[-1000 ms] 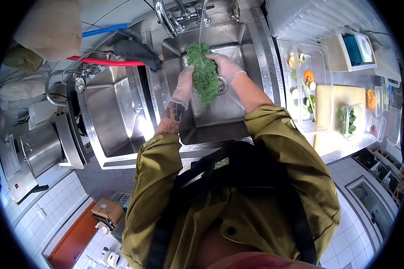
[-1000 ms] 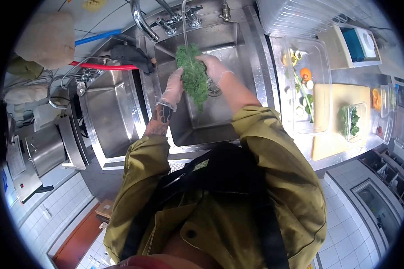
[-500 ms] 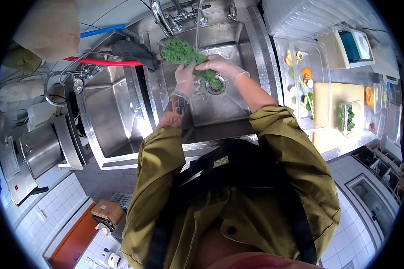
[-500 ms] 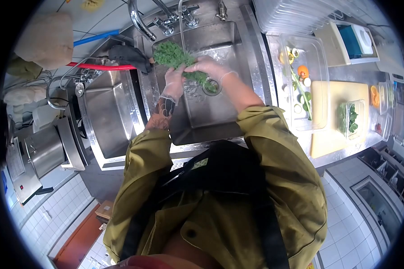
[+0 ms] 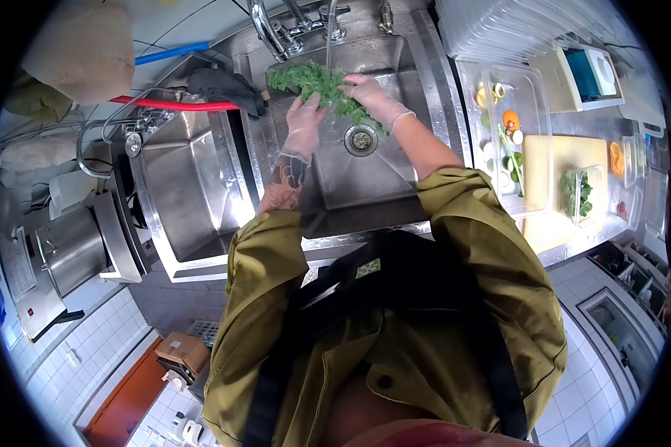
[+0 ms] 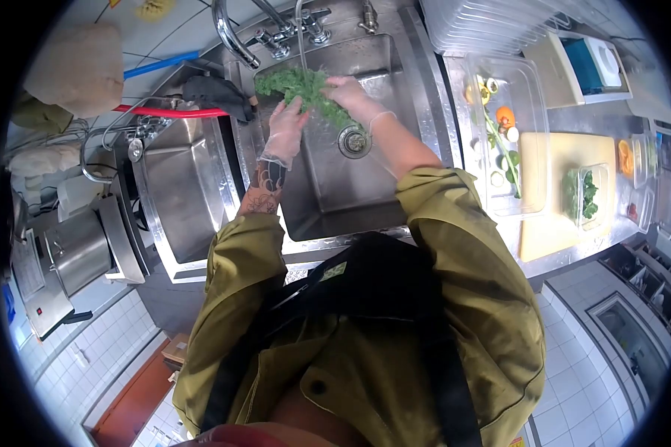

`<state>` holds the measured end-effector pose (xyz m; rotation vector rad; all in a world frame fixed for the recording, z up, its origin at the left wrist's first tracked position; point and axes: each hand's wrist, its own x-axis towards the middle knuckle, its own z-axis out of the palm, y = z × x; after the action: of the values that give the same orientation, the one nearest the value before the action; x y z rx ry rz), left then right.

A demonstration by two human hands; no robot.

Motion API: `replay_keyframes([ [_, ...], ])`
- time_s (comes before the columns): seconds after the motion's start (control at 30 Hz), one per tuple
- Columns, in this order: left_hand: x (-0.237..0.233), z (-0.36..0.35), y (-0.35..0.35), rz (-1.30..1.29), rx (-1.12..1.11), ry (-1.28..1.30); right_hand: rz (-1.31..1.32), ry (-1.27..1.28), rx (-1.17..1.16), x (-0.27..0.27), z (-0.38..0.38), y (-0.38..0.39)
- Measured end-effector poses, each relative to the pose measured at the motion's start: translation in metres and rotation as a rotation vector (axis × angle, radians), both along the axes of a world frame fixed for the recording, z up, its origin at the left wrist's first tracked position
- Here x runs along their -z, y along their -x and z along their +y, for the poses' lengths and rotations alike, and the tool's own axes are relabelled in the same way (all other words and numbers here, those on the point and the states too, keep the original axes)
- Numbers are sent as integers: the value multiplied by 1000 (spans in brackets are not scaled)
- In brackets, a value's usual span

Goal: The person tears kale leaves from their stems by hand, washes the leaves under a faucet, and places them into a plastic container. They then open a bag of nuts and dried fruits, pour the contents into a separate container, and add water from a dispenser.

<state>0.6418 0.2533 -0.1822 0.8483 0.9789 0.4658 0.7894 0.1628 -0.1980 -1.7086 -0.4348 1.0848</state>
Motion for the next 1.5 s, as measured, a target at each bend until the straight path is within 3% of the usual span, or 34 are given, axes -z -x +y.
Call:
replay_keyframes([
  [0.1, -38, -8, -6, 12, 75, 235, -55, -155, -29, -9, 4, 1],
  [0.2, -23, -7, -8, -83, 191, 120, 146, -187, -35, -17, 17, -1],
  [0.33, -15, 0, -11, 21, 48, -49, 216, -180, -161, -29, 37, -14],
  [0.57, -14, 23, -6, -65, -242, -176, 184, -267, -263, -39, 67, -17],
  [0.67, -54, 23, -1, 18, -435, -134, 250, -264, -285, -29, 79, -23],
  [0.83, -77, 34, 0, 7, -144, -145, 471, -301, -394, -24, 79, -23],
  [0.93, -62, 49, 2, -105, -129, -149, 554, -353, -428, -19, 83, -27],
  [1.0, -55, 56, 5, 1, -204, -139, 605, -460, -437, -29, 67, -36],
  [1.1, -61, 48, 3, 72, -326, -41, 529, -287, -195, 2, 51, -56],
  [1.2, -73, 34, 0, 66, -347, -34, 529, -163, -135, 0, 23, -68],
  [1.3, -75, 30, -1, -59, -300, -41, 378, -63, -151, -5, 9, -67],
  [1.37, -68, 25, -4, -13, -249, -56, 238, -87, -197, -34, -4, -55],
  [1.47, -49, 3, -11, 99, -154, -236, -38, -127, -282, -62, -3, -23],
  [1.5, -26, 0, -10, 180, -77, -445, -29, -178, -273, -78, -8, -10],
])
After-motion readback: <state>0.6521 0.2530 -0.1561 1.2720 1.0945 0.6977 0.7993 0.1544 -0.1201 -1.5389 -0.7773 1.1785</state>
